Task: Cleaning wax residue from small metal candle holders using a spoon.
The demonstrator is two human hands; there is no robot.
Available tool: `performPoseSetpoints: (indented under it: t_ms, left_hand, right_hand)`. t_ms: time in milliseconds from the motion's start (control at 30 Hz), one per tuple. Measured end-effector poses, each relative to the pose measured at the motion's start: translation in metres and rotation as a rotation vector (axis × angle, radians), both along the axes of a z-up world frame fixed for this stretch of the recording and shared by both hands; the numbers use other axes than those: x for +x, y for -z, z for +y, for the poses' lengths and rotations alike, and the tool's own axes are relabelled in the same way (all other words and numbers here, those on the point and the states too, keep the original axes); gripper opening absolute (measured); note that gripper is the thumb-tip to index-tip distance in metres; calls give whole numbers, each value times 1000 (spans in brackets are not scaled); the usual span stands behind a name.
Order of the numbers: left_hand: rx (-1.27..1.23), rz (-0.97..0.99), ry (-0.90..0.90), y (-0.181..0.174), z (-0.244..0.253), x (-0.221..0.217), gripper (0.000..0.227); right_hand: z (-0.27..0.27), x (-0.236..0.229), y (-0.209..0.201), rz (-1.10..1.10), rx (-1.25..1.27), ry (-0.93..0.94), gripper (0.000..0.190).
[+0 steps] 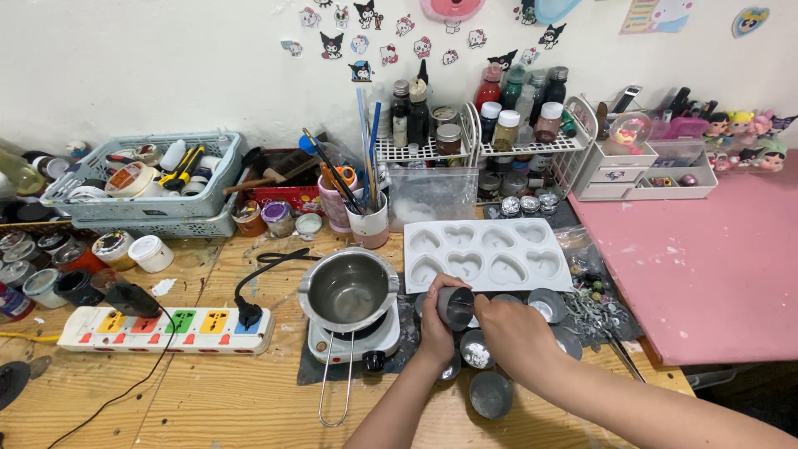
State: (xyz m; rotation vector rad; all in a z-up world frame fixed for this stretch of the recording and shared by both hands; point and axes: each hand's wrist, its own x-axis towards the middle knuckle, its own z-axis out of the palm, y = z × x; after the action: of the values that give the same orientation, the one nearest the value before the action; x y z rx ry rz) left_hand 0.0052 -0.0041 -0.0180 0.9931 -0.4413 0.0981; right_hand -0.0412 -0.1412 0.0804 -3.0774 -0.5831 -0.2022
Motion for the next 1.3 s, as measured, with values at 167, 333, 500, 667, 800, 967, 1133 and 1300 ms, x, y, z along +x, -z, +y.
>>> performPoseSetpoints:
  t_ms: [167,333,500,667,800,967,1133,1300]
  left_hand:
    - [56,-21,-23,1,2,0,49]
    - [70,50,63,11,2,9,50]
    - [145,216,219,35,0,20,49]
    - [268,303,132,21,-2,14,49]
    - [272,38,-25,5,5,1,49]
    - [309,-43,-41,1,11,4,47]
    - [213,266,95,7,3,10,46]
    - [151,613,171,19,3,17,48]
  right_hand:
    - [3,-2,-7,101,104,-19,23]
    - [1,1,5,64,156,-24,18]
    - [3,-1,7,93,-7,52,18]
    - [3,1,0,102,-66,19,14]
    - [4,4,-7,181,116,0,9]
    - [9,-3,-11,220,70,0,15]
    - [11,-7,-9,138,-41,12,19]
    - [11,-5,-3,144,-53,-29,11]
